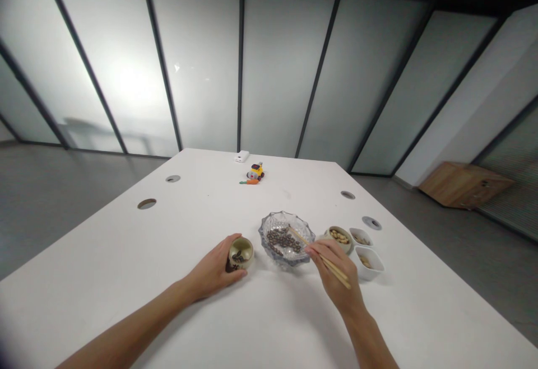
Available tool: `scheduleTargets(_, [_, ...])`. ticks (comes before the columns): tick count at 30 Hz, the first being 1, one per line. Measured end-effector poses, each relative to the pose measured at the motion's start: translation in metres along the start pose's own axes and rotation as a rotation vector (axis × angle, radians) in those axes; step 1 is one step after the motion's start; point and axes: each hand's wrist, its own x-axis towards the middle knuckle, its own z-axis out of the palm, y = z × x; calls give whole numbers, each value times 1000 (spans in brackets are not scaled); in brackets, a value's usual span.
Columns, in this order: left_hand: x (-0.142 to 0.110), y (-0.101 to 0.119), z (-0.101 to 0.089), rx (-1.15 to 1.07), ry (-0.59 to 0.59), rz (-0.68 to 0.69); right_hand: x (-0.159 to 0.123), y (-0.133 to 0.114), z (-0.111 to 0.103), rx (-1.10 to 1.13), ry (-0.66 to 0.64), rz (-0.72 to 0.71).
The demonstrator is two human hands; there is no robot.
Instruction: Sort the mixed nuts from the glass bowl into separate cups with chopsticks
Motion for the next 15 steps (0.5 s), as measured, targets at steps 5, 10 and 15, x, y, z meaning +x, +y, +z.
scheduleTargets(5, [1,2,0,-6,-2,-14,1,-10,-3,84,139,149])
scheduleTargets(10, [0,4,-1,-12,-1,-21,0,-24,6,269,90,216])
scheduleTargets(15, [-1,3,-1,-4,-7,-32,-1,-17,9,-18,184,200])
